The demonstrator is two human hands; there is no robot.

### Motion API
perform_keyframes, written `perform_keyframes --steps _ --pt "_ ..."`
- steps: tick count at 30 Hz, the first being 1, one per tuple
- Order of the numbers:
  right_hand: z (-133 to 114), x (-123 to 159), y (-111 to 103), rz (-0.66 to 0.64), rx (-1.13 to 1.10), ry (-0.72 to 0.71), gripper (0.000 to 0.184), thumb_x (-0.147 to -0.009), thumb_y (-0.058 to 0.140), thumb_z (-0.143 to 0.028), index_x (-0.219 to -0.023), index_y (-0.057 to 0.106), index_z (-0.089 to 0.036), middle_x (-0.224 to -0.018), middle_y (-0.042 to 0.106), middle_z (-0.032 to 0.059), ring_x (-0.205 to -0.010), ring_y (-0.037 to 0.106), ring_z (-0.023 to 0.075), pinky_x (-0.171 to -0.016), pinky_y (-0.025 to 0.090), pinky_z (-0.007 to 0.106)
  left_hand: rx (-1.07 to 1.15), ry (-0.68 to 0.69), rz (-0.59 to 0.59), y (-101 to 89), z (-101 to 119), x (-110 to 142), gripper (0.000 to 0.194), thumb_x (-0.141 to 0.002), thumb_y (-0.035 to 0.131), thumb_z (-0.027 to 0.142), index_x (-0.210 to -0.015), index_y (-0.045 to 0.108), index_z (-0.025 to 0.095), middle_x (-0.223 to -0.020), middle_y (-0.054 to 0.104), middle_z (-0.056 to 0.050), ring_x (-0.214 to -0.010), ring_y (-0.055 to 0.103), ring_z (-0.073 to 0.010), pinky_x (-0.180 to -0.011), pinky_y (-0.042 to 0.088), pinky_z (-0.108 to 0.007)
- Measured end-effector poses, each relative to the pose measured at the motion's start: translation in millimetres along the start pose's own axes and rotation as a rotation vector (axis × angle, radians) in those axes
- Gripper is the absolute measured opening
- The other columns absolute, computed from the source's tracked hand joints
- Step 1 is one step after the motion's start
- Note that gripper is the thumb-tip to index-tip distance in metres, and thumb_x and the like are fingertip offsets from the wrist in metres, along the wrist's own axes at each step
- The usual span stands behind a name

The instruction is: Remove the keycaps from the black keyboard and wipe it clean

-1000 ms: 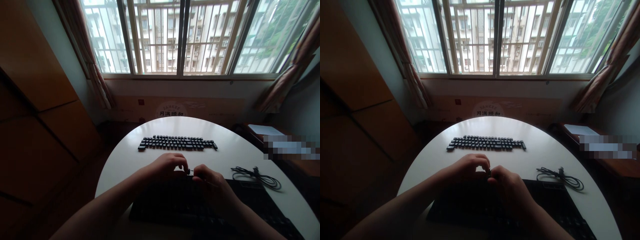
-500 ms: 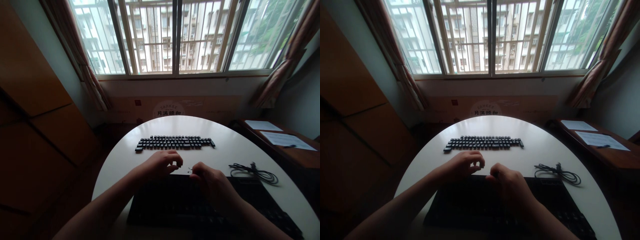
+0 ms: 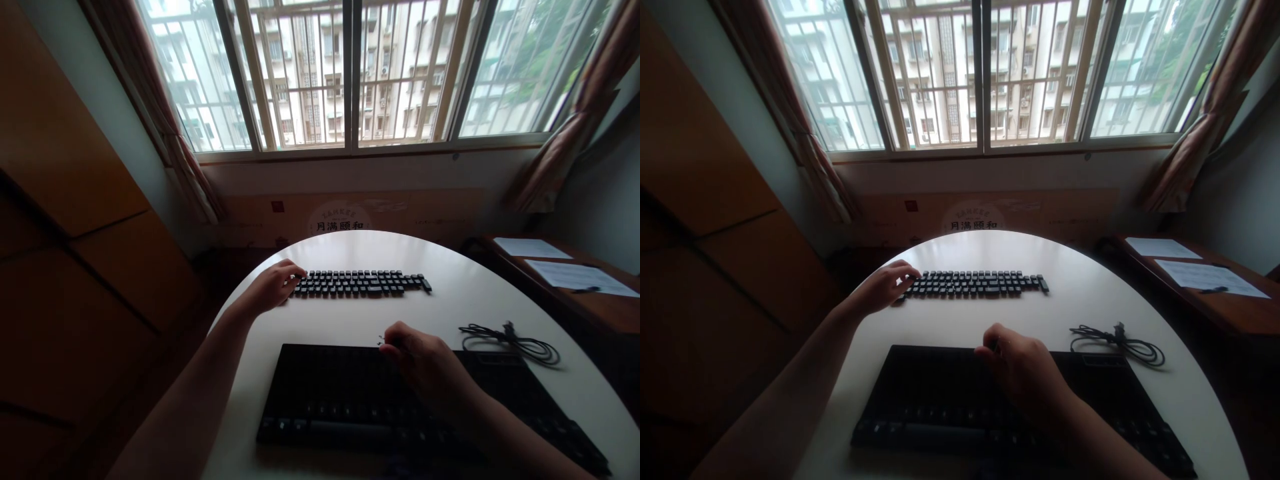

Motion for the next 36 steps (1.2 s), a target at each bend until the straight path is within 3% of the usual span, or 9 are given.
perform_keyframes --steps 6,14,26,36 --pt "2.0 0.4 0.3 -0.012 -0.028 -0.002 0.034 -0.100 0.044 -0.050 -0.088 0.055 -0.021 -0.064 0.057 -0.0005 -0.053 0.051 0.0143 -0.054 0.038 0.025 -0.149 -0.056 -0.222 16.7 -20.8 5.3 0.029 -0.078 0.058 0.022 -0.101 0.074 0.024 -0.093 0.073 -0.002 -0.081 0.064 -0.0173 -0.072 0.044 -0.023" --pt "1.6 1.0 1.4 -0.013 -0.045 -0.026 0.032 -0.099 0.046 -0.048 -0.087 0.055 -0.020 -0.064 0.057 -0.0017 -0.053 0.051 0.0128 -0.053 0.037 0.024 -0.234 -0.097 -0.356 29.5 -21.3 3.5 0.025 -0.073 0.066 0.023 -0.095 0.077 0.029 -0.094 0.073 -0.001 -0.085 0.065 -0.0194 -0.072 0.043 -0.024" --pt "0.7 2.2 3.6 -0.041 -0.072 -0.045 0.030 -0.098 0.050 -0.047 -0.088 0.057 -0.020 -0.064 0.057 -0.0023 -0.053 0.050 0.0118 -0.053 0.037 0.023 -0.280 -0.136 -0.337 26.8 -36.3 5.0 0.026 -0.074 0.065 0.025 -0.097 0.075 0.030 -0.100 0.065 -0.001 -0.088 0.063 -0.0192 -0.071 0.043 -0.025" --pt "-4.2 2.2 1.9 -0.018 -0.065 -0.124 0.028 -0.099 0.051 -0.044 -0.086 0.056 -0.019 -0.066 0.058 -0.0017 -0.054 0.050 0.0113 -0.054 0.038 0.022 -0.278 -0.167 -0.326 19.4 -27.8 5.6 0.027 -0.074 0.066 0.027 -0.100 0.074 0.027 -0.102 0.065 -0.002 -0.089 0.063 -0.0207 -0.072 0.044 -0.026"
Point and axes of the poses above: each hand's wrist, its own x-axis away from the middle knuckle, its own y-axis out of the palm, z = x × y, the point moved 4 cm from there along -x, towards the middle knuckle
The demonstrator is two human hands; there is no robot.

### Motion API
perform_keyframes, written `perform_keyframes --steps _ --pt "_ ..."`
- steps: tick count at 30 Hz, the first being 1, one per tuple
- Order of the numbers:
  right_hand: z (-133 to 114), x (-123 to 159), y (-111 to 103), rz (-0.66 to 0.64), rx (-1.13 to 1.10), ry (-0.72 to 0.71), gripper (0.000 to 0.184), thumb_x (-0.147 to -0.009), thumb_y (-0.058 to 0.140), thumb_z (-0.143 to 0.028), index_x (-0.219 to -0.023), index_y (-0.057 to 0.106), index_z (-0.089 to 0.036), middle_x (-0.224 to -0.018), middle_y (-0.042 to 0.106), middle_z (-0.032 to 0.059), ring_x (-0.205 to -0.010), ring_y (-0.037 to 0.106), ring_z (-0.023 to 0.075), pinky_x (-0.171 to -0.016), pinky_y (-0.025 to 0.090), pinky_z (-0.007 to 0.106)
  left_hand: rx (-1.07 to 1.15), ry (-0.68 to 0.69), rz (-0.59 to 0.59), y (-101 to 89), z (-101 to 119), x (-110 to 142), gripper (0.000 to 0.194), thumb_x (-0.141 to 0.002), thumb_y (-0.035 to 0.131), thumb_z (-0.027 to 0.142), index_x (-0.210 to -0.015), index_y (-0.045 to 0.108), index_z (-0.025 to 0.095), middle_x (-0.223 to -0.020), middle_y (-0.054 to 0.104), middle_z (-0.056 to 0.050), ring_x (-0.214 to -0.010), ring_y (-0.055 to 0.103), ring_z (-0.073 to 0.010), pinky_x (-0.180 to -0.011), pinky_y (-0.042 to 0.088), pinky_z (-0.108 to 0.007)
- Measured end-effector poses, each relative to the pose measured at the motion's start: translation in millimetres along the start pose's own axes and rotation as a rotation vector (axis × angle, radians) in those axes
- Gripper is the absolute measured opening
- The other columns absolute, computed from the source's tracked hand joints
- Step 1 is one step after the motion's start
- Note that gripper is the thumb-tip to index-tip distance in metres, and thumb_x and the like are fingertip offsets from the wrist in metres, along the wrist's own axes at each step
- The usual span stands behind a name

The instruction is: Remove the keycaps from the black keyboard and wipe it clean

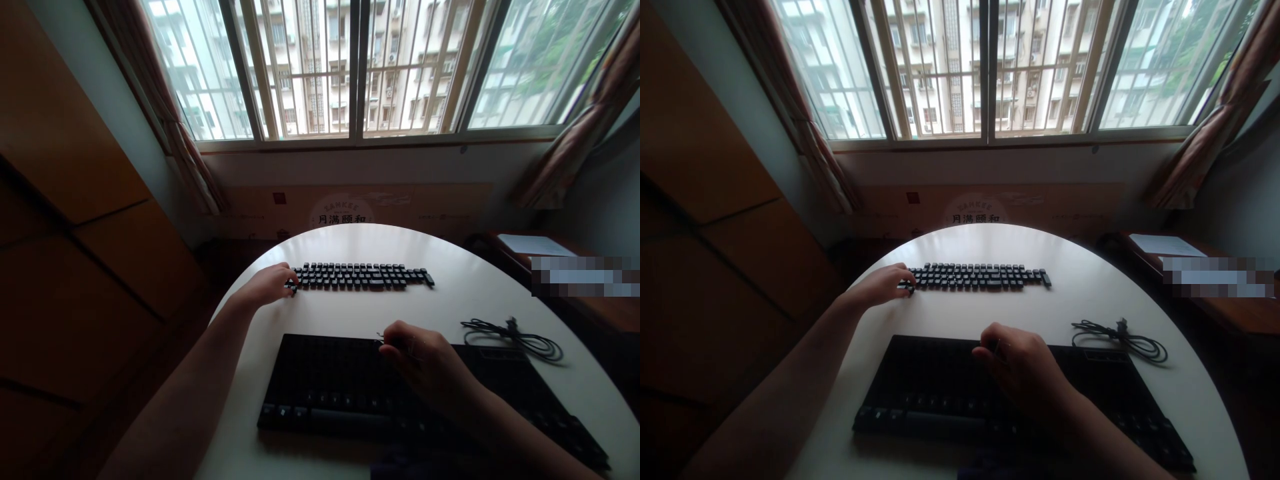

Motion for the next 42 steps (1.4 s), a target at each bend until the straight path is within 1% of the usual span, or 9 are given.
perform_keyframes --steps 15,17,20,24,27,30,33,37,42 --pt "-1.1 1.0 -0.6 -0.003 -0.005 -0.026 0.024 -0.098 0.053 -0.040 -0.087 0.057 -0.019 -0.067 0.059 -0.0017 -0.055 0.051 0.0112 -0.055 0.039 0.022 0.036 0.009 0.028 4.7 -6.3 -2.6 0.026 -0.073 0.066 0.028 -0.098 0.074 0.027 -0.100 0.065 -0.003 -0.085 0.063 -0.0208 -0.071 0.045 -0.027" --pt "-3.2 1.0 -2.4 0.008 -0.025 -0.057 0.023 -0.098 0.053 -0.039 -0.088 0.057 -0.019 -0.068 0.059 -0.0011 -0.056 0.052 0.0111 -0.055 0.039 0.022 0.067 0.018 0.103 -2.0 -6.8 -0.6 0.025 -0.075 0.066 0.030 -0.098 0.072 0.025 -0.101 0.065 -0.003 -0.080 0.063 -0.0194 -0.070 0.044 -0.027" --pt "-6.4 0.7 -5.9 0.034 -0.065 -0.107 0.022 -0.098 0.054 -0.038 -0.087 0.057 -0.019 -0.069 0.058 -0.0011 -0.055 0.050 0.0105 -0.053 0.039 0.021 0.079 -0.005 0.317 -19.7 -3.4 4.2 0.019 -0.081 0.062 0.032 -0.096 0.069 0.022 -0.097 0.064 -0.003 -0.075 0.061 -0.0176 -0.068 0.044 -0.028" --pt "-7.3 -0.1 -8.8 0.051 -0.110 -0.093 0.022 -0.098 0.055 -0.037 -0.086 0.056 -0.019 -0.067 0.056 -0.0020 -0.053 0.047 0.0097 -0.050 0.036 0.021 0.091 -0.002 0.517 -37.9 25.8 10.7 0.019 -0.089 0.055 0.035 -0.089 0.065 0.019 -0.087 0.062 -0.003 -0.069 0.057 -0.0160 -0.065 0.042 -0.028" --pt "-8.3 0.1 -5.1 0.028 -0.165 -0.045 0.024 -0.098 0.053 -0.040 -0.086 0.056 -0.019 -0.067 0.056 -0.0021 -0.053 0.047 0.0102 -0.051 0.037 0.021 0.126 0.099 0.421 -31.7 67.9 10.8 0.021 -0.093 0.052 0.034 -0.086 0.062 0.017 -0.081 0.062 -0.003 -0.067 0.055 -0.0155 -0.062 0.040 -0.027" --pt "-11.1 1.9 7.3 -0.019 -0.264 0.035 0.027 -0.099 0.050 -0.043 -0.087 0.055 -0.020 -0.064 0.053 -0.0031 -0.053 0.046 0.0107 -0.051 0.038 0.022 0.135 0.282 0.203 -11.0 114.3 11.1 0.024 -0.095 0.051 0.036 -0.082 0.062 0.018 -0.083 0.065 -0.003 -0.067 0.057 -0.0151 -0.059 0.038 -0.026" --pt "-16.9 4.9 27.8 -0.102 -0.407 0.113 0.028 -0.099 0.048 -0.046 -0.089 0.053 -0.020 -0.062 0.051 -0.0040 -0.053 0.046 0.0108 -0.051 0.038 0.022 0.147 0.383 0.097 9.0 145.0 12.8 0.028 -0.094 0.053 0.041 -0.079 0.062 0.019 -0.085 0.067 -0.003 -0.066 0.057 -0.0146 -0.056 0.034 -0.026" --pt "-27.3 5.6 53.0 -0.212 -0.535 0.155 0.026 -0.100 0.047 -0.045 -0.091 0.050 -0.020 -0.061 0.053 -0.0045 -0.049 0.047 0.0093 -0.048 0.036 0.020 0.153 0.406 0.011 30.4 159.6 11.2 0.030 -0.093 0.055 0.042 -0.074 0.061 0.019 -0.082 0.067 -0.002 -0.068 0.057 -0.0155 -0.055 0.033 -0.026" --pt "-35.9 -1.5 69.1 -0.255 -0.586 0.184 0.021 -0.100 0.048 -0.040 -0.092 0.050 -0.020 -0.062 0.054 -0.0051 -0.047 0.049 0.0086 -0.047 0.037 0.019 0.159 0.409 -0.010 43.3 158.7 6.3 0.035 -0.094 0.052 0.045 -0.071 0.060 0.019 -0.076 0.067 -0.003 -0.068 0.057 -0.0168 -0.055 0.032 -0.028"
Point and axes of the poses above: each hand's wrist, its own x-axis away from the middle knuckle, its own y-axis out of the palm, z = x × y, the point moved 4 cm from there along -x, towards the middle knuckle
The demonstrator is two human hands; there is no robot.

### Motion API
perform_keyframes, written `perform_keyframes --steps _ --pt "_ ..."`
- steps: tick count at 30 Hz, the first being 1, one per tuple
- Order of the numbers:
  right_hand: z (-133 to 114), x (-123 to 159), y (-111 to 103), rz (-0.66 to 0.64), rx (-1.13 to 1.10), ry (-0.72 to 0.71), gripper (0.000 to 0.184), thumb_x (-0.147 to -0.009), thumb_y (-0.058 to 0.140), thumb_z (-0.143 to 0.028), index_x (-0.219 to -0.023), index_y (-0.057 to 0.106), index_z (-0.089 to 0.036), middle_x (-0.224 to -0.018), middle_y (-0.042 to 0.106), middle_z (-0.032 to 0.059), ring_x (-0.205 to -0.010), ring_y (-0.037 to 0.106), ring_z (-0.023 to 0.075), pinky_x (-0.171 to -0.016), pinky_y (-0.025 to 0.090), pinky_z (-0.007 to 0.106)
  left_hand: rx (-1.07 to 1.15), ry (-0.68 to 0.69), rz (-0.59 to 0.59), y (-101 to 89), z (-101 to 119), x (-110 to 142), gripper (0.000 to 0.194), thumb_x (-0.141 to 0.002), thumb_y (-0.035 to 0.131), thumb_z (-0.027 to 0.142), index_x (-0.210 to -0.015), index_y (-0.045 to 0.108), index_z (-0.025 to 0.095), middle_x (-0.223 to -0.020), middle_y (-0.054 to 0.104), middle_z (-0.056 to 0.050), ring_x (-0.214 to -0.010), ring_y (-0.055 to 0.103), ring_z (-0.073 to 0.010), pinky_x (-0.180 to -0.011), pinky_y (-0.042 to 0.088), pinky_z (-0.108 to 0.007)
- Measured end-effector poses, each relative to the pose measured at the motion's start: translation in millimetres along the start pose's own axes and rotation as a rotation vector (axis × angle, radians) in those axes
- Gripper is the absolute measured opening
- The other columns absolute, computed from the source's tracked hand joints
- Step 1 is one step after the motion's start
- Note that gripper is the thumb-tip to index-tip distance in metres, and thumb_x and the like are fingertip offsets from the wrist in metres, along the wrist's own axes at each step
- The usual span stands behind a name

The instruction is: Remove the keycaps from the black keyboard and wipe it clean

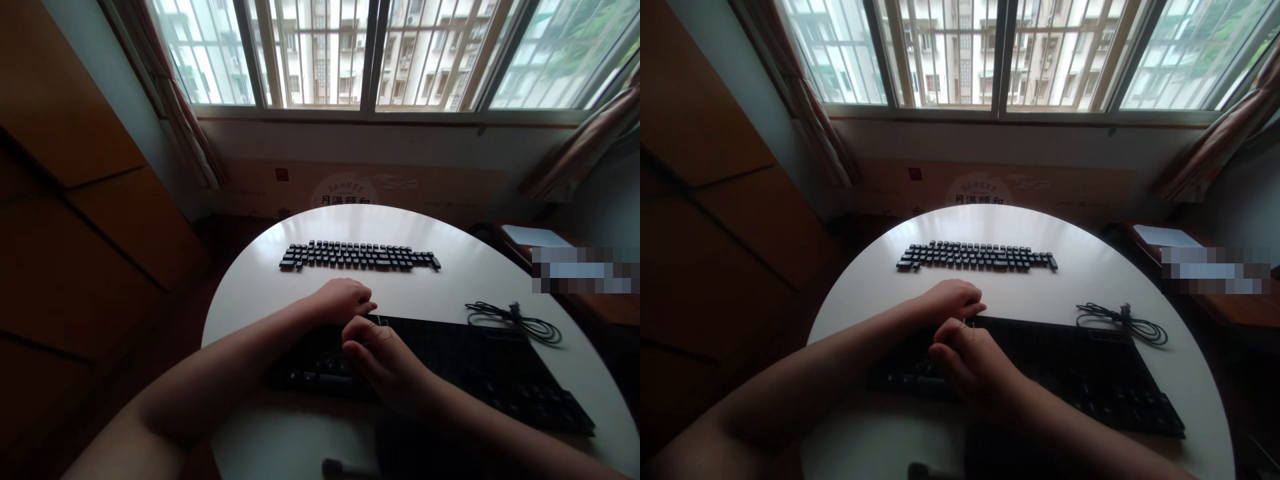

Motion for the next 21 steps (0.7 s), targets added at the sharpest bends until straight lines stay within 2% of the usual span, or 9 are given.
perform_keyframes --steps 8,16,21 --pt "1.0 -8.4 10.3 -0.033 0.013 0.060 0.019 -0.099 0.046 -0.035 -0.089 0.049 -0.020 -0.060 0.054 -0.0047 -0.047 0.048 0.0089 -0.047 0.037 0.019 -0.004 -0.011 -0.013 3.1 -1.8 -1.7 0.036 -0.093 0.052 0.045 -0.069 0.060 0.020 -0.073 0.067 -0.003 -0.066 0.057 -0.0169 -0.054 0.031 -0.028" --pt "-0.6 -5.0 9.7 -0.012 0.115 -0.046 0.020 -0.099 0.047 -0.038 -0.090 0.048 -0.021 -0.061 0.053 -0.0043 -0.051 0.048 0.0107 -0.052 0.038 0.022 0.000 -0.011 -0.019 3.0 -1.8 -1.1 0.035 -0.093 0.052 0.044 -0.068 0.059 0.020 -0.073 0.066 -0.003 -0.066 0.058 -0.0170 -0.053 0.031 -0.029" --pt "3.7 -6.4 10.5 -0.009 0.087 0.014 0.020 -0.100 0.046 -0.037 -0.090 0.048 -0.021 -0.061 0.053 -0.0049 -0.050 0.049 0.0101 -0.050 0.036 0.020 -0.009 0.002 -0.012 5.7 -3.6 -1.7 0.036 -0.093 0.050 0.045 -0.069 0.060 0.020 -0.074 0.068 -0.003 -0.067 0.058 -0.0179 -0.053 0.030 -0.030"
Point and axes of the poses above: each hand's wrist, its own x-axis away from the middle knuckle, its own y-axis out of the palm, z = x × y, the point moved 4 cm from there along -x, towards the middle knuckle
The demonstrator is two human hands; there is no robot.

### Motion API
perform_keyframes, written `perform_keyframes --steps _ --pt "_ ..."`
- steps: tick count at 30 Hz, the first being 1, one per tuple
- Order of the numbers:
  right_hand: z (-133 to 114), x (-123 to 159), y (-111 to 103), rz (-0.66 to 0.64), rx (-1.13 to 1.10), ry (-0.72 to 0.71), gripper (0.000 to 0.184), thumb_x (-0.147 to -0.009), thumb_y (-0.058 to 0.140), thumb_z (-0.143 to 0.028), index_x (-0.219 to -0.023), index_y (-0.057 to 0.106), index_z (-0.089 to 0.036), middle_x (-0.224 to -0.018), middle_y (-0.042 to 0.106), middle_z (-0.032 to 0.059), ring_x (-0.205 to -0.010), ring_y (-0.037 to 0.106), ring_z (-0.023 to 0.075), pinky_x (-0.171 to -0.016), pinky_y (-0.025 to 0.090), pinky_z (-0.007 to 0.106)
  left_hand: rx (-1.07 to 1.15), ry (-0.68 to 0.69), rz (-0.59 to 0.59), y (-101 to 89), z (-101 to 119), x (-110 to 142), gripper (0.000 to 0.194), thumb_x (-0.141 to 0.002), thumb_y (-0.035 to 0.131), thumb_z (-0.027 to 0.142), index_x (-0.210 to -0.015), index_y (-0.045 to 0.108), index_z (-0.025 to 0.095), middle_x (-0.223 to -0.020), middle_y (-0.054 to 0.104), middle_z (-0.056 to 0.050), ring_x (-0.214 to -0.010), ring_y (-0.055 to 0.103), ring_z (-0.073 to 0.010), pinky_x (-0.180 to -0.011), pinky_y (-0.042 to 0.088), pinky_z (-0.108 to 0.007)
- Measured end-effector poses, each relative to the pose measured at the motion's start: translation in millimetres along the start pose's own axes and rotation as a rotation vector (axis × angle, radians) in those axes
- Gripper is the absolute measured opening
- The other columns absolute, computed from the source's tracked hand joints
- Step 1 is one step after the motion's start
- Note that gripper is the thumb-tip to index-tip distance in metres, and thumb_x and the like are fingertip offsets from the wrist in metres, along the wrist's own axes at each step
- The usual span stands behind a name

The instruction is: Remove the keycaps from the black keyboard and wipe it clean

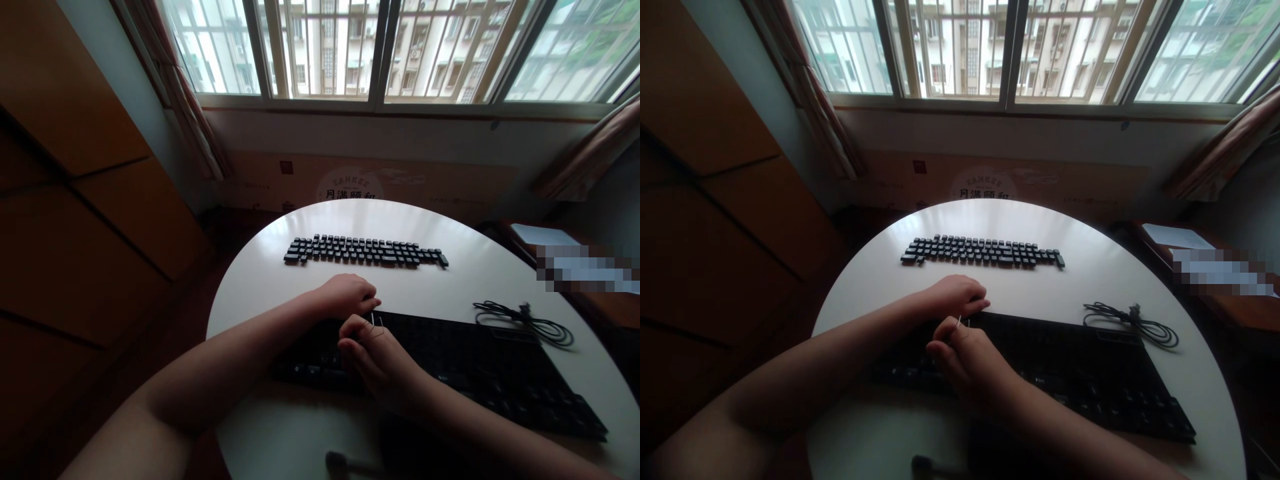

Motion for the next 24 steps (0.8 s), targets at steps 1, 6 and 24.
perform_keyframes --steps 1,6,24 --pt "0.0 -0.3 0.0 0.000 -0.001 0.009 0.019 -0.100 0.046 -0.037 -0.090 0.048 -0.021 -0.060 0.053 -0.0051 -0.049 0.049 0.0099 -0.050 0.036 0.020 -0.001 0.001 -0.003 0.4 0.0 -0.2 0.036 -0.093 0.050 0.045 -0.069 0.060 0.020 -0.074 0.068 -0.003 -0.067 0.058 -0.0180 -0.053 0.029 -0.030" --pt "-3.8 -0.2 -0.5 -0.040 0.033 0.024 0.015 -0.099 0.048 -0.032 -0.089 0.048 -0.021 -0.061 0.055 -0.0050 -0.049 0.048 0.0096 -0.050 0.036 0.020 -0.002 -0.007 -0.001 -0.3 1.0 -0.1 0.035 -0.093 0.050 0.045 -0.072 0.064 0.021 -0.075 0.068 -0.004 -0.068 0.058 -0.0184 -0.055 0.034 -0.030" --pt "-18.4 3.6 8.8 -0.027 0.320 -0.137 0.015 -0.094 0.058 -0.030 -0.084 0.055 -0.020 -0.076 0.063 0.0021 -0.062 0.057 0.0151 -0.059 0.040 0.024 0.016 -0.038 -0.034 -4.5 3.4 2.3 0.033 -0.093 0.049 0.042 -0.071 0.062 0.021 -0.079 0.069 -0.004 -0.069 0.058 -0.0189 -0.057 0.033 -0.029"
Point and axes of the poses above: each hand's wrist, its own x-axis away from the middle knuckle, its own y-axis out of the palm, z = x × y, the point moved 4 cm from there along -x, towards the middle knuckle
